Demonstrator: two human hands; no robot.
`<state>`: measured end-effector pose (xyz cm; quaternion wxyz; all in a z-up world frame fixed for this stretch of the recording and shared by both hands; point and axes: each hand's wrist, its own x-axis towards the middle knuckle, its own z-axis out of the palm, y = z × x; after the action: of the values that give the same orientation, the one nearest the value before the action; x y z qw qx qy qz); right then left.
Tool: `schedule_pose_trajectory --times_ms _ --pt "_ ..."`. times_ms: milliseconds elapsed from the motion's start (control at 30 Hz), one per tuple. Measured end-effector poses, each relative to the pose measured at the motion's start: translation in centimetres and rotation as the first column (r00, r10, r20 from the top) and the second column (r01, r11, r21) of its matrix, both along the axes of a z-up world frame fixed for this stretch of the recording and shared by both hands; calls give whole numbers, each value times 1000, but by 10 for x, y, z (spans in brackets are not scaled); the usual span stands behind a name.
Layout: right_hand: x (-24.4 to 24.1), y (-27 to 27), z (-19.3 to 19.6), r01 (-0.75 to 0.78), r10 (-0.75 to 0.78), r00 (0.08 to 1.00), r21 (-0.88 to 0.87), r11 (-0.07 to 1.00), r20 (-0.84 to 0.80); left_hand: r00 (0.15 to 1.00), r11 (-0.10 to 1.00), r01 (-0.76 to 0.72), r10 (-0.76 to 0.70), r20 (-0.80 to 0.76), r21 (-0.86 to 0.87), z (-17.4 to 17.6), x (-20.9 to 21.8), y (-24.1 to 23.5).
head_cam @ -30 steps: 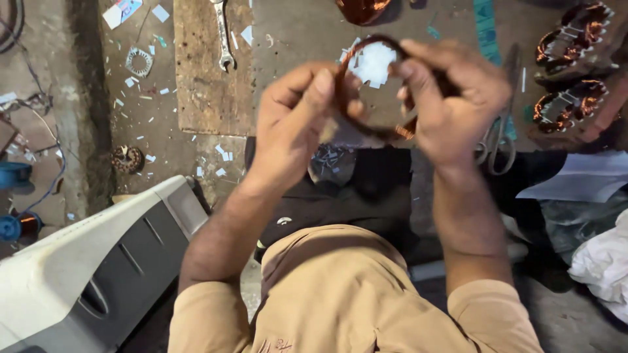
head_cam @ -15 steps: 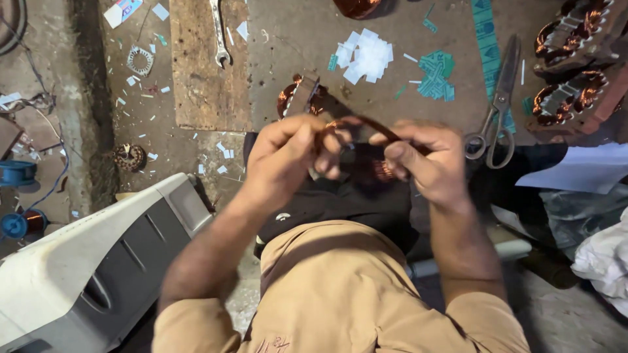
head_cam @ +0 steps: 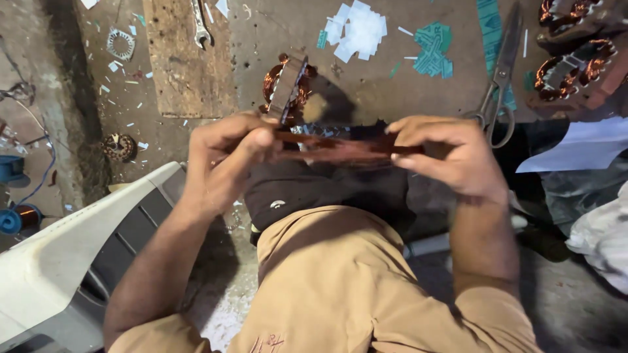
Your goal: Repairing an electric motor by winding copper wire coils and inserting insulation into the stator core.
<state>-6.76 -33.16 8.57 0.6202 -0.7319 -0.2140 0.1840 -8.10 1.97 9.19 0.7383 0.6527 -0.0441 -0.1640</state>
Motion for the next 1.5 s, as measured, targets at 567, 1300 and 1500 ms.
schedule_pose_trajectory --times_ms 567,1300,1500 --pt "-24 -33 -80 157 17 971 684 712 -239 977 983 173 -180 116 65 -21 -1 7" --pt "-43 -29 -90 183 6 965 688 702 -263 976 978 185 -194 94 102 -32 6 5" --pt "-29 -35 -92 34 188 914 529 848 -359 984 985 168 -169 48 32 -27 3 12"
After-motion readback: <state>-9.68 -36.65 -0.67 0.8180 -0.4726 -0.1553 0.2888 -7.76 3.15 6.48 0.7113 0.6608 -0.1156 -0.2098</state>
